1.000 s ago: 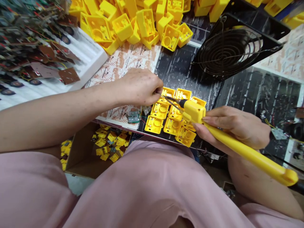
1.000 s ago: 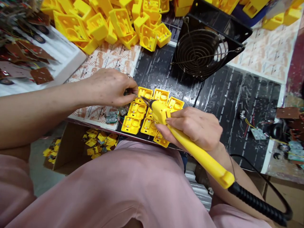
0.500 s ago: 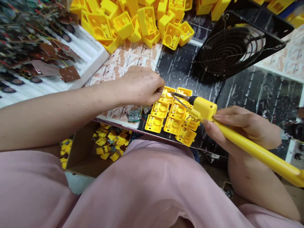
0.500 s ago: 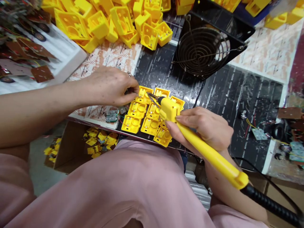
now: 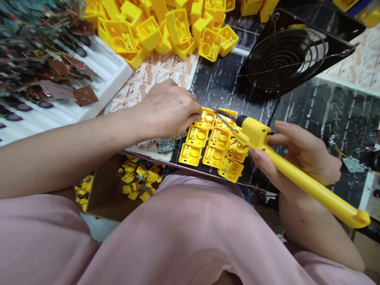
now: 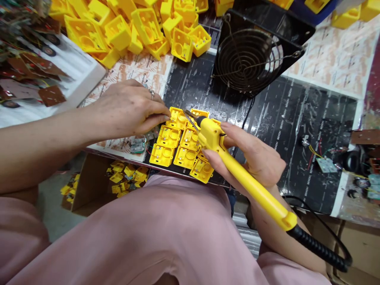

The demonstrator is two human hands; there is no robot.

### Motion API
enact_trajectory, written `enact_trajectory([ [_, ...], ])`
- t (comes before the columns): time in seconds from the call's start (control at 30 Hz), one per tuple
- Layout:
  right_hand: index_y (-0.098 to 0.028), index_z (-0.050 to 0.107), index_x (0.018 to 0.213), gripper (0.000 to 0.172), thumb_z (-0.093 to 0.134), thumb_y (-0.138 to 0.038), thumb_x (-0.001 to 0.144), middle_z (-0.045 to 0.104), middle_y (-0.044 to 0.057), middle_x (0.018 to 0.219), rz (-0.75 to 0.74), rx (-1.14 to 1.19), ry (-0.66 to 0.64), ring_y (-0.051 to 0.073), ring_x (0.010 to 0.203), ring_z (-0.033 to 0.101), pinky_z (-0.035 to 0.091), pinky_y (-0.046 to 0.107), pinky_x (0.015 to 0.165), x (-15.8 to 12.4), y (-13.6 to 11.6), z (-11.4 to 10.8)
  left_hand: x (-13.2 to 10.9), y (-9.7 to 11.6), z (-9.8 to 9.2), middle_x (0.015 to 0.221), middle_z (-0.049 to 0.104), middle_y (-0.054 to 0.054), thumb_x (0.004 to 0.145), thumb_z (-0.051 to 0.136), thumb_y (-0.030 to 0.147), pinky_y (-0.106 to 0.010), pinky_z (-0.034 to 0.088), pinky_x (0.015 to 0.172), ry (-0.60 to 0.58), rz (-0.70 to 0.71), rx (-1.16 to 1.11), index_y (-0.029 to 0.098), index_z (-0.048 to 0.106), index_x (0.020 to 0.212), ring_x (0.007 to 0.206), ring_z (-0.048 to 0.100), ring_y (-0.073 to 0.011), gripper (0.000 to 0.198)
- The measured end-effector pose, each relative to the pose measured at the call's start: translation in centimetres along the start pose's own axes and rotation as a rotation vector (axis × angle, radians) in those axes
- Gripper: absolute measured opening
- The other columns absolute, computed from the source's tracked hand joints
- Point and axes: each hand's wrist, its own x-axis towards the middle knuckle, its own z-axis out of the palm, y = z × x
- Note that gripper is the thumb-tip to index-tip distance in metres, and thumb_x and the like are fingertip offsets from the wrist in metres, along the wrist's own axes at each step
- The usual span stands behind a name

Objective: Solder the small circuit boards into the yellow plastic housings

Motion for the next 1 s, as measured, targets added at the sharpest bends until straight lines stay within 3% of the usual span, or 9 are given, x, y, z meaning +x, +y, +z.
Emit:
enact_trajectory([
  [0.1, -0.046, 0.068, 0.149, 0.062, 0.091, -0.033, 0.093, 0.083, -0.003, 0.127, -0.086, -0.01, 0.079, 0.019, 0.087, 0.083, 0.068, 0.034, 0.08, 0.5, -0.4, 0.3, 0.3, -0.3, 0.4, 0.105, 0.085, -0.003, 0.103, 0.053, 0.037, -0.041, 0.056, 0.108, 0.068, -0.009, -0.083, 0.028, 0.086, 0.113, 0.113, 0.079, -0.0274, 0.036],
  [0.23, -0.04, 0.075, 0.137, 0.046, 0.09, -0.036, 0.095, 0.085, -0.003, 0.117, -0.039, -0.024, 0.089, 0.021, 0.088, 0.084, 0.069, 0.035, 0.08, 0.5, -0.2, 0.7, 0.8, -0.4, 1.2, 0.099, 0.085, -0.005, 0.1, 0.057, 0.032, -0.044, 0.057, 0.102, 0.169, -0.085, -0.086, 0.028, 0.086, 0.118, 0.106, 0.08, -0.0293, 0.034],
  [0.4, -0.031, 0.08, 0.122, 0.037, 0.095, -0.032, 0.089, 0.085, -0.002, 0.093, -0.161, 0.001, 0.178, 0.021, 0.073, 0.082, 0.065, 0.031, 0.058, 0.6, 0.4, 1.3, 0.3, -0.4, 1.7, 0.097, 0.083, -0.009, 0.104, 0.05, 0.03, -0.046, 0.056, 0.1, 0.148, -0.061, 0.054, 0.026, 0.087, 0.108, 0.109, 0.079, -0.0316, 0.038],
  [0.57, -0.03, 0.079, 0.125, 0.038, 0.094, -0.029, 0.09, 0.084, -0.002, 0.097, -0.198, 0.057, 0.147, 0.018, 0.077, 0.082, 0.067, 0.027, 0.066, 1.1, -0.1, 1.6, 0.0, -0.9, 1.9, 0.1, 0.083, -0.006, 0.105, 0.05, 0.035, -0.041, 0.057, 0.095, 0.194, 0.028, 0.036, 0.028, 0.086, 0.116, 0.108, 0.078, -0.0289, 0.038],
  [0.73, -0.037, 0.072, 0.143, 0.052, 0.09, -0.033, 0.094, 0.084, -0.002, 0.114, -0.127, 0.012, 0.104, 0.018, 0.084, 0.083, 0.068, 0.03, 0.071, 0.5, 0.2, 1.6, 0.4, -1.0, 2.3, 0.094, 0.082, -0.008, 0.104, 0.053, 0.035, -0.045, 0.058, 0.092, 0.211, -0.043, 0.034, 0.029, 0.086, 0.117, 0.103, 0.078, -0.0321, 0.036],
  [1.0, -0.031, 0.076, 0.13, 0.043, 0.092, -0.026, 0.091, 0.086, -0.002, 0.105, -0.181, 0.024, 0.119, 0.02, 0.081, 0.083, 0.07, 0.031, 0.071, 0.3, 0.4, 2.0, 0.4, -0.3, 2.1, 0.097, 0.082, -0.008, 0.102, 0.05, 0.033, -0.042, 0.057, 0.09, 0.172, -0.087, 0.034, 0.026, 0.086, 0.11, 0.103, 0.078, -0.0311, 0.038],
])
